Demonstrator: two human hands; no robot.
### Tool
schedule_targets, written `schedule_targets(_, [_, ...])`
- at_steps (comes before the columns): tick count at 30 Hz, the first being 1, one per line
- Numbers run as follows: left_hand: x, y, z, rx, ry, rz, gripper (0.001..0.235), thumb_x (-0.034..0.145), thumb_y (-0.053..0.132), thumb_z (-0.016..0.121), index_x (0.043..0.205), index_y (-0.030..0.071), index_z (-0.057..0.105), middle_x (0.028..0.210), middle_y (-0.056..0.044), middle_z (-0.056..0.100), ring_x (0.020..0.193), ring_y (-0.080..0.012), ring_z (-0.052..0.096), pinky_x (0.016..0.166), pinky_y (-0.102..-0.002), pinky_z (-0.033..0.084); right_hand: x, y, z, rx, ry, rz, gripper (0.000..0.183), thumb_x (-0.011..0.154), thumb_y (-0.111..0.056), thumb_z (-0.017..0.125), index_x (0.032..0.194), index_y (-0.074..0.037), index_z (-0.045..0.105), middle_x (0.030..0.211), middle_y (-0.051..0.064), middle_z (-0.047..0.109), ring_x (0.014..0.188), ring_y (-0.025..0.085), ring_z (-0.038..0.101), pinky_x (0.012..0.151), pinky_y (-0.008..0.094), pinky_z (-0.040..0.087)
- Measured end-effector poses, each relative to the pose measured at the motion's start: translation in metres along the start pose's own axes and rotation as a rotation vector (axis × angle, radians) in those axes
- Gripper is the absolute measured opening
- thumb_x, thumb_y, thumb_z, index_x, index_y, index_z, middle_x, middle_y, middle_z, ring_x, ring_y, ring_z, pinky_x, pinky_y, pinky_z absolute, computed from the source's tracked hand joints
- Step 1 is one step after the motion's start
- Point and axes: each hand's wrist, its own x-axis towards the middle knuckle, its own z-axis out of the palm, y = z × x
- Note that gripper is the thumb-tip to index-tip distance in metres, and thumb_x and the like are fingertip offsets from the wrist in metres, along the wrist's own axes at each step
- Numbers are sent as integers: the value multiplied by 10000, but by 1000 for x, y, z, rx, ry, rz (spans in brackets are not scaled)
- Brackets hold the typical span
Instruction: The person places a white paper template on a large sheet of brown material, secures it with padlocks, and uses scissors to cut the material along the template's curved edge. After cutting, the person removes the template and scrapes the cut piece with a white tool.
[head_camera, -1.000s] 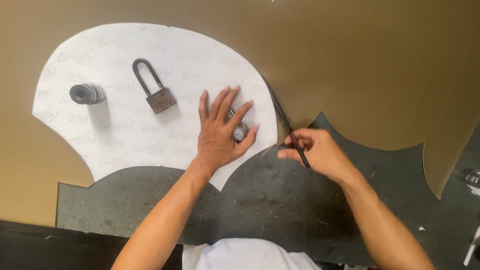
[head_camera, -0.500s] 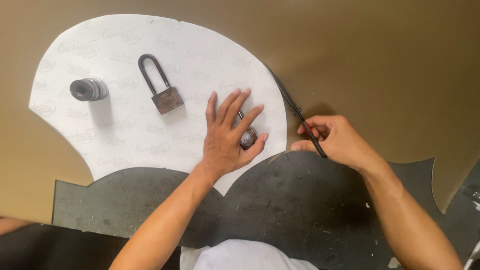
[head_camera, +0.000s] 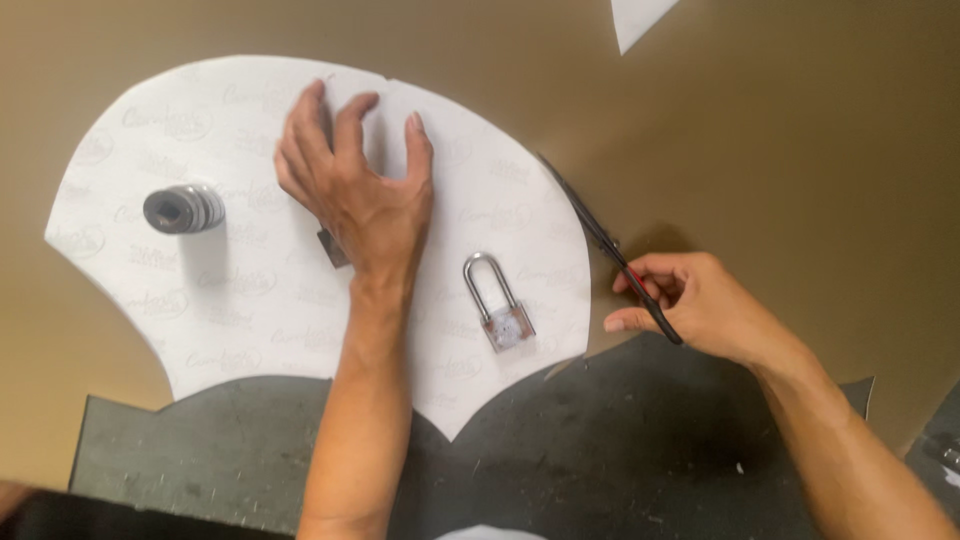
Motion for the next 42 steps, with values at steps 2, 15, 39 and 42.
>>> schedule_targets(2, [0,2,7,2,-1,-23,337,937,331,835,1178,129,714,1469,-122,499,1448,-312,389,1256,-581,219,2,-7,-5,1,-1,31,387,666,-262,925,926,-30,757,595,-35,499,577,92,432,524,279,333])
schedule_targets(15, [-1,6,6,66,-20,-40,480,886,452,879,1222,174,680,1480,-102,489,1453,-305,384,1270,-580,198,30,-30,-27,-170,-45,87,461,627,-333,963,957,-63,788,575,-19,451,557,120,424,538,305,349])
schedule_targets(39, [-2,8,6,61,-64,-97,316,941,413,809,1190,230,746,1510,-99,465,1476,-302,358,1282,-580,170,77,-66,-45,-297,-167,-104,527,631,-372,978,1027,-85,782,618,-39,504,594,109,430,504,326,381])
schedule_targets(42, [1,9,7,55,-61,-101,297,949,402,797,1186,229,748,1508,-103,467,1476,-307,361,1283,-575,171,82,-71,-46,-301,-150,-59,506,610,-373,968,961,-74,759,592,-25,445,576,124,392,511,342,343])
